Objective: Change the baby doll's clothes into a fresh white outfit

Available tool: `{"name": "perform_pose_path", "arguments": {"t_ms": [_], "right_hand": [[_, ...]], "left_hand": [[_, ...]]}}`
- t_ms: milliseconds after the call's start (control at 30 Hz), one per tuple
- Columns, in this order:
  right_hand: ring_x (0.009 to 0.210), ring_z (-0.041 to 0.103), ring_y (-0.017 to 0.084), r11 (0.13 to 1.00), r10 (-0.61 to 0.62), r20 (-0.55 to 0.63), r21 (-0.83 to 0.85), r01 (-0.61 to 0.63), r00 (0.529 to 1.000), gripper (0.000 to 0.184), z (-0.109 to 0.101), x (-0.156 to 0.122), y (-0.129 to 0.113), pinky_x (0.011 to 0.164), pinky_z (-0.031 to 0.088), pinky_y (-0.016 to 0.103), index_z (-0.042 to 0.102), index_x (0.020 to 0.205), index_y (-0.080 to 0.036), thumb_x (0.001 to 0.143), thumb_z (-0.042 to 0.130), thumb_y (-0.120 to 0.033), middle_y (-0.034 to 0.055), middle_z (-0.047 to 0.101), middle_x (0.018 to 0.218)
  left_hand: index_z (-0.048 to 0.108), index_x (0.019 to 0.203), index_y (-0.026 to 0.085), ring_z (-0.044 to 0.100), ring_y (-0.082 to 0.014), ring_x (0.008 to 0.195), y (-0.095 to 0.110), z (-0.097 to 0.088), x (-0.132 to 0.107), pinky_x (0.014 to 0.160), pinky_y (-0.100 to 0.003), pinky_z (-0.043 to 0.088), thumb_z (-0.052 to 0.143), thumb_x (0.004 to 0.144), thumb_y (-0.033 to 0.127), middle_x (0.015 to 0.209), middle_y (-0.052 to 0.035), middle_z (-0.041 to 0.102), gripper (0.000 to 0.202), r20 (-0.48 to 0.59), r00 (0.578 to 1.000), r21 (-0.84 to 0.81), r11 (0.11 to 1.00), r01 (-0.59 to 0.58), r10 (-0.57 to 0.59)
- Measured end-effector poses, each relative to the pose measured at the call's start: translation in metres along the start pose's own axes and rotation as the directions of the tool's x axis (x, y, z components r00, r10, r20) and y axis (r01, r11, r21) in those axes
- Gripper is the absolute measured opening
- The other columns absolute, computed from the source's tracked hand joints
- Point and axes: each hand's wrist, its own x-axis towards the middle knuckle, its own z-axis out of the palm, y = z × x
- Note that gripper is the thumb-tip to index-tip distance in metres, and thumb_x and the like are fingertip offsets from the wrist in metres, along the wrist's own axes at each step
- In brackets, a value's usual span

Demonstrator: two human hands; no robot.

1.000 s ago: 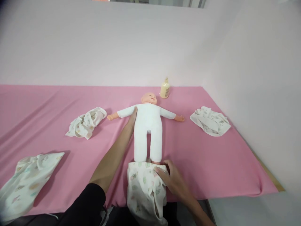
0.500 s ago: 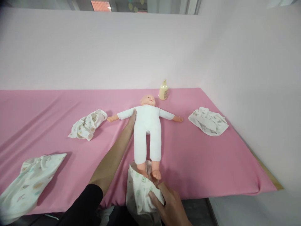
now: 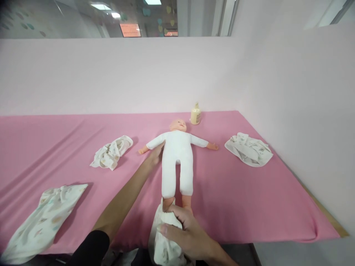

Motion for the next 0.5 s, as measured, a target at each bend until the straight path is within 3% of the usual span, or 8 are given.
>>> {"name": "perform_pose_path", "arguments": {"t_ms": [133,200,233,267,300,400,500], "right_hand": [[0.066,0.051,0.012,0.898,0.111,-0.029,0.430,-0.088,0.993,0.038,0.009,0.011,-0.003,0.063,0.045,0.024,0.070,0.094,-0.018,0.072,0.077,-0.048,0.0012,0.058,0.078],[0.066,0.054,0.014,0.841,0.180,-0.083,0.530,-0.110,0.980,0.044,0.012,0.013,-0.005,0.063,0.046,0.025,0.071,0.100,-0.021,0.065,0.083,-0.046,0.0016,0.061,0.077],[0.066,0.055,0.014,0.824,0.204,-0.105,0.556,-0.112,0.973,0.045,0.013,0.013,-0.007,0.063,0.047,0.025,0.072,0.099,-0.021,0.063,0.084,-0.045,0.0018,0.062,0.076],[0.065,0.056,0.015,0.809,0.221,-0.122,0.577,-0.112,0.968,0.044,0.014,0.013,-0.007,0.062,0.048,0.026,0.072,0.097,-0.021,0.062,0.085,-0.045,0.0018,0.062,0.074],[0.063,0.056,0.015,0.795,0.236,-0.138,0.596,-0.110,0.962,0.043,0.013,0.013,-0.008,0.062,0.049,0.026,0.072,0.094,-0.021,0.061,0.086,-0.045,0.0017,0.062,0.071],[0.057,0.054,0.015,0.759,0.244,-0.154,0.644,-0.090,0.957,0.043,0.010,0.014,-0.005,0.056,0.048,0.026,0.070,0.088,-0.018,0.059,0.087,-0.045,0.0019,0.060,0.066],[0.061,0.057,0.014,0.734,0.176,-0.126,0.677,-0.045,0.976,0.037,0.005,0.015,0.001,0.056,0.047,0.024,0.067,0.088,-0.017,0.066,0.083,-0.042,0.0029,0.061,0.070]], "left_hand": [[0.059,0.120,0.007,0.060,-0.0283,0.110,0.003,-0.010,-0.023,0.091,-0.035,0.047,0.048,0.090,0.059,0.112,-0.0157,0.067,0.061,-0.004,1.000,0.014,1.000,0.016,-0.016],[0.058,0.117,0.008,0.061,-0.0251,0.105,0.002,-0.012,-0.048,0.090,-0.034,0.047,0.050,0.092,0.053,0.114,-0.0134,0.066,0.052,-0.104,0.994,0.118,0.992,0.032,-0.020],[0.058,0.115,0.011,0.061,-0.0238,0.103,0.002,-0.012,-0.064,0.090,-0.034,0.047,0.053,0.090,0.051,0.115,-0.0122,0.065,0.047,-0.208,0.978,0.183,0.981,0.061,-0.022],[0.057,0.114,0.015,0.060,-0.0231,0.103,0.002,-0.012,-0.082,0.090,-0.034,0.047,0.056,0.089,0.051,0.116,-0.0109,0.064,0.044,-0.286,0.958,0.251,0.966,0.056,0.019],[0.059,0.110,0.018,0.059,-0.0224,0.105,0.003,-0.010,-0.102,0.091,-0.033,0.046,0.056,0.089,0.052,0.116,-0.0088,0.064,0.040,-0.287,0.954,0.320,0.947,0.006,0.091],[0.062,0.098,0.020,0.059,-0.0210,0.099,0.005,-0.004,-0.158,0.091,-0.033,0.045,0.046,0.095,0.053,0.103,-0.0064,0.065,0.037,0.058,0.988,0.377,0.913,-0.157,0.146],[0.062,0.118,0.024,0.055,-0.0244,0.112,0.004,0.004,-0.196,0.100,-0.035,0.041,0.051,0.093,0.051,0.118,-0.0067,0.061,0.039,0.381,0.922,0.404,0.885,-0.230,0.066]]}}
